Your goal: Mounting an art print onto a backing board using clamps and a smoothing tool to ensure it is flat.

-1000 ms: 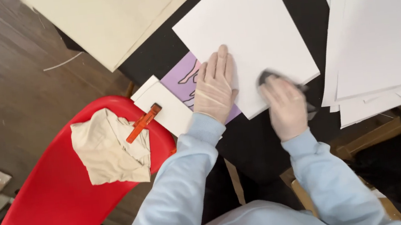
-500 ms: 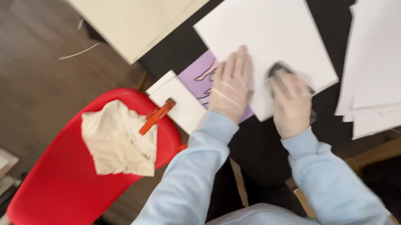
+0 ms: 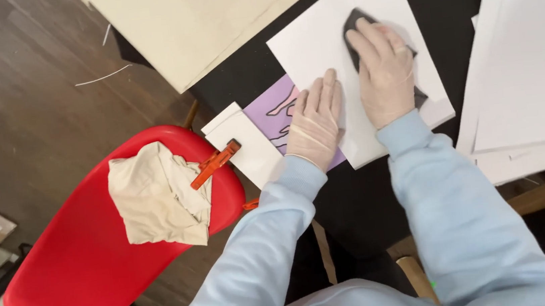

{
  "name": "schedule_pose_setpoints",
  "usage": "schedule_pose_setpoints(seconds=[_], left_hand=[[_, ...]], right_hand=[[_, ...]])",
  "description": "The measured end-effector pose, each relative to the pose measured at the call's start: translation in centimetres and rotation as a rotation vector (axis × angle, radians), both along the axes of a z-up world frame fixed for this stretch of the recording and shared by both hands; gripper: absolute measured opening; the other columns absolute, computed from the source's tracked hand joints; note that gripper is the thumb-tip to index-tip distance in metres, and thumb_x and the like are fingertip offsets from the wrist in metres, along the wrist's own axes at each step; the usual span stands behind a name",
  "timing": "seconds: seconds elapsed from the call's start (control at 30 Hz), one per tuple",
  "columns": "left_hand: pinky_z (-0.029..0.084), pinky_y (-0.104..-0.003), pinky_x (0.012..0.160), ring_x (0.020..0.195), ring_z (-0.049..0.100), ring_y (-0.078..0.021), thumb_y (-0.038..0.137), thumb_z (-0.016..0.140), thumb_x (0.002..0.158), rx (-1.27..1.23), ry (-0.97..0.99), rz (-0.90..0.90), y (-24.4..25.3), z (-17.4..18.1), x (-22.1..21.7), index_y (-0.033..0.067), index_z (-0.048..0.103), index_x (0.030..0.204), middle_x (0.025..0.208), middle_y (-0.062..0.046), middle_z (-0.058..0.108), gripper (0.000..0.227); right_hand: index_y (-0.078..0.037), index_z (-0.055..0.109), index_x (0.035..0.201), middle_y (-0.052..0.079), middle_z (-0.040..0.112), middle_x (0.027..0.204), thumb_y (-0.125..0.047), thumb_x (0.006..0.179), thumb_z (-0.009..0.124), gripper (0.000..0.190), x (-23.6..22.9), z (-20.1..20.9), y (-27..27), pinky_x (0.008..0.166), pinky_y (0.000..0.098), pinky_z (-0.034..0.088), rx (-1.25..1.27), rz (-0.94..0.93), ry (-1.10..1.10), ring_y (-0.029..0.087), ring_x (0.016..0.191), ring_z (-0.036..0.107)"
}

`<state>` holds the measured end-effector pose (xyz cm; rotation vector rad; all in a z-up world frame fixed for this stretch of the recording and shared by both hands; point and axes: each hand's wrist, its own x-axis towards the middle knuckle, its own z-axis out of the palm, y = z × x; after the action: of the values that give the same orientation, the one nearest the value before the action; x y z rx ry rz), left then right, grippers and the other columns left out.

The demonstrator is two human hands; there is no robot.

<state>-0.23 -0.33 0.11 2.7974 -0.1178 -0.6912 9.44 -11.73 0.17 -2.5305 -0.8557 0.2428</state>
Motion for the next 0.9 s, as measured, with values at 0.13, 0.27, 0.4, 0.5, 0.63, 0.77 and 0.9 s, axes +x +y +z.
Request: schedule_pose_setpoints(seconds=[0.13,0.27,0.4,0.5,0.63,0.77,0.9], left_hand=[[0.028,-0.043,0.120,0.149,0.030,-0.0291,0.045,0.069,0.084,-0.028,0.052,0.005,0.5,0.4,0.3,-0.0008,0.030,0.155,0.165,-0.016,0.024,0.093],[0.029,-0.042,0.121,0.149,0.032,-0.0289,0.044,0.070,0.087,0.016,-0.022,0.001,0.3,-0.2,-0.5,-0.0012,0.030,0.158,0.168,-0.015,0.025,0.093],[0.027,-0.044,0.122,0.150,0.031,-0.0290,0.045,0.072,0.083,-0.011,0.012,0.018,0.1,-0.8,-0.2,0.0004,0.030,0.155,0.164,-0.014,0.025,0.094],[0.027,-0.043,0.121,0.150,0.031,-0.0288,0.045,0.072,0.085,-0.004,0.030,0.002,-0.3,0.5,-0.7,0.0004,0.030,0.156,0.167,-0.014,0.024,0.094],[0.026,-0.041,0.122,0.150,0.029,-0.0295,0.049,0.072,0.085,0.022,0.103,-0.024,0.2,0.6,0.6,0.0002,0.027,0.157,0.167,-0.015,0.021,0.098],[0.026,-0.041,0.122,0.149,0.029,-0.0300,0.050,0.070,0.087,0.054,0.086,-0.024,0.2,1.2,0.5,-0.0023,0.025,0.158,0.167,-0.017,0.019,0.098],[0.026,-0.041,0.123,0.151,0.027,-0.0291,0.050,0.070,0.086,0.034,0.096,-0.022,0.3,1.5,1.0,0.0000,0.025,0.158,0.168,-0.015,0.018,0.098]], right_hand=[[-0.003,0.070,0.128,0.011,0.063,0.142,-0.004,0.096,0.067,0.033,0.3,0.1,0.7,0.104,0.0467,0.048,0.000,0.227,-0.115,0.034,0.127,0.056],[-0.004,0.067,0.132,0.010,0.061,0.150,0.002,0.103,0.060,0.031,-0.4,-0.5,0.6,0.112,0.0439,0.049,0.061,-0.088,-0.051,0.033,0.138,0.053],[-0.004,0.069,0.134,0.011,0.059,0.147,-0.003,0.095,0.066,0.039,0.7,-0.9,1.2,0.107,0.0474,0.045,0.015,0.152,-0.102,0.034,0.134,0.052],[-0.004,0.067,0.139,0.011,0.055,0.152,0.001,0.093,0.062,0.046,0.4,0.0,0.6,0.114,0.0470,0.044,-0.024,0.090,-0.033,0.036,0.139,0.049],[0.000,0.063,0.139,0.018,0.052,0.153,0.004,0.093,0.060,0.046,-3.3,0.6,-3.2,0.116,0.0482,0.042,0.016,0.057,0.034,0.040,0.141,0.048],[-0.001,0.064,0.137,0.018,0.055,0.151,0.012,0.091,0.055,0.048,-10.5,1.1,-10.5,0.117,0.0472,0.044,-0.099,-0.021,0.037,0.041,0.141,0.049],[0.001,0.063,0.138,0.021,0.054,0.150,0.011,0.092,0.057,0.048,-9.4,0.6,-9.8,0.117,0.0487,0.042,-0.071,-0.028,0.033,0.043,0.139,0.048]])
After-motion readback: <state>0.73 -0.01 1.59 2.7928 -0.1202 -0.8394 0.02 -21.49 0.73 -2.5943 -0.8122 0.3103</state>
